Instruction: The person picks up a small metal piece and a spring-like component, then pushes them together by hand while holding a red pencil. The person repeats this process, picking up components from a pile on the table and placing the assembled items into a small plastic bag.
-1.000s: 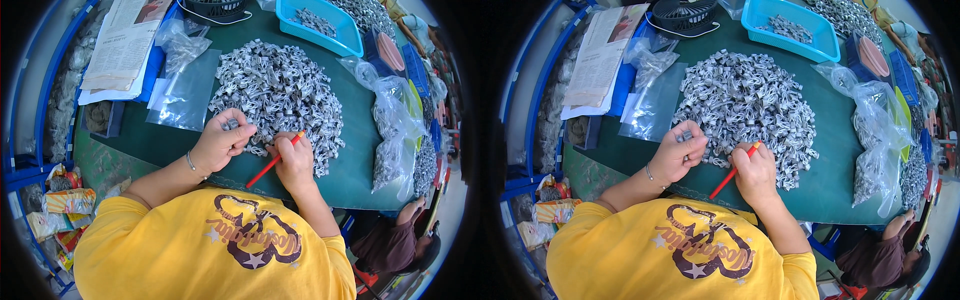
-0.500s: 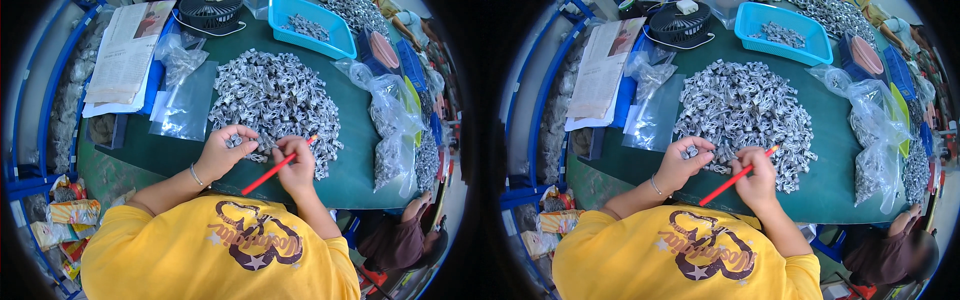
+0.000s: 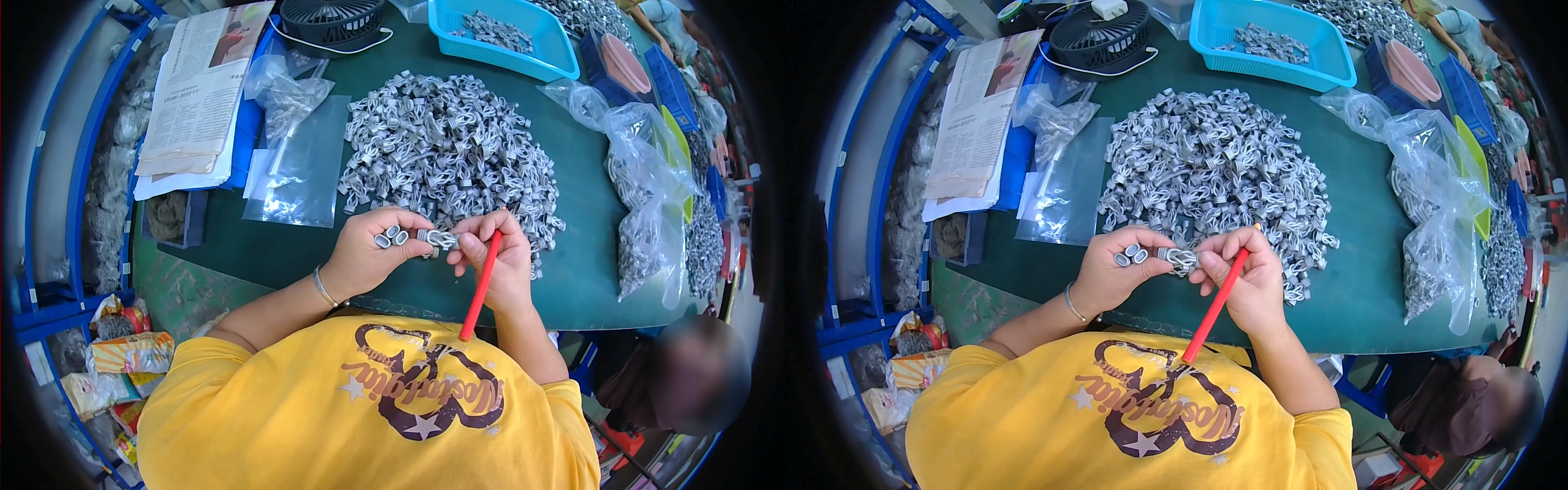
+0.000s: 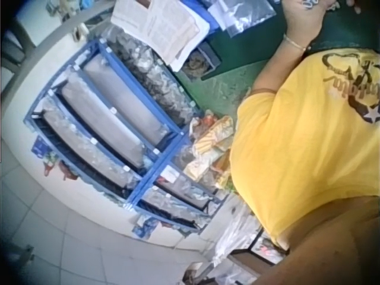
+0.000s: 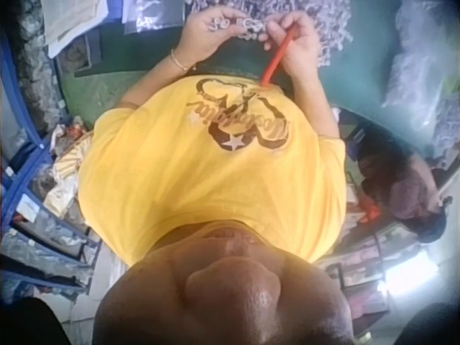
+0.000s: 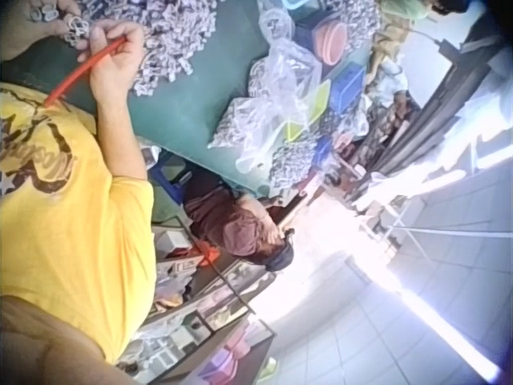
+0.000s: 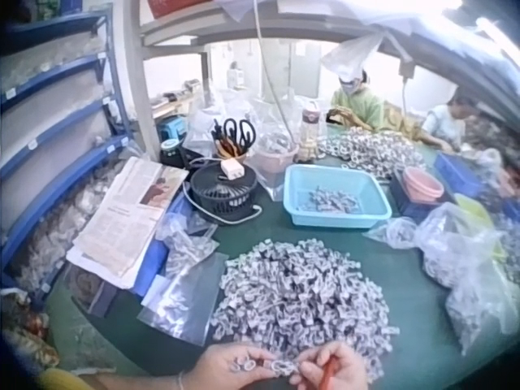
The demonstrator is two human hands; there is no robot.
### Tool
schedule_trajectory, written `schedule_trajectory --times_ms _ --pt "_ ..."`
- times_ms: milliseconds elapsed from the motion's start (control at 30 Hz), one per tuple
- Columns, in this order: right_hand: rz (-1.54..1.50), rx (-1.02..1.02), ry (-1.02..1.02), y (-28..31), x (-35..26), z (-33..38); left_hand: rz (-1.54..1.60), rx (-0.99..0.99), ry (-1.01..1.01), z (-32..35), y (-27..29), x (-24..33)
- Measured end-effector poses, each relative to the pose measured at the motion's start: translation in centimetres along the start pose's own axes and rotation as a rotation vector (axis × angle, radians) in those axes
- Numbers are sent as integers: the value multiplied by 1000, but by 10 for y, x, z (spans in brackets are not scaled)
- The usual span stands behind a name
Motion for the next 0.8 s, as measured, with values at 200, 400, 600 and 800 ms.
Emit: schedule_trajectory --times_ms 200,400,600,800 --pt "20 -109 152 0 2 1 -2 26 -100 -1 0 16" --pt "303 -11 437 -8 -25 12 121 86 4 3 4 2" --pt "437 -7 567 -21 -42 18 316 -4 200 1 -5 -12" --pt "535 -28 661 -39 -48 20 613 -92 265 5 -23 -32"
Point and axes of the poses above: each hand's wrist, its own z-axis away from the middle knuckle, its own y-axis out of the back of the hand, x = y × z, the point moved 9 cm from there along -z, towards the middle knuckle, and after that the axes turned 9 degrees about -x, right-handed, at the moved point
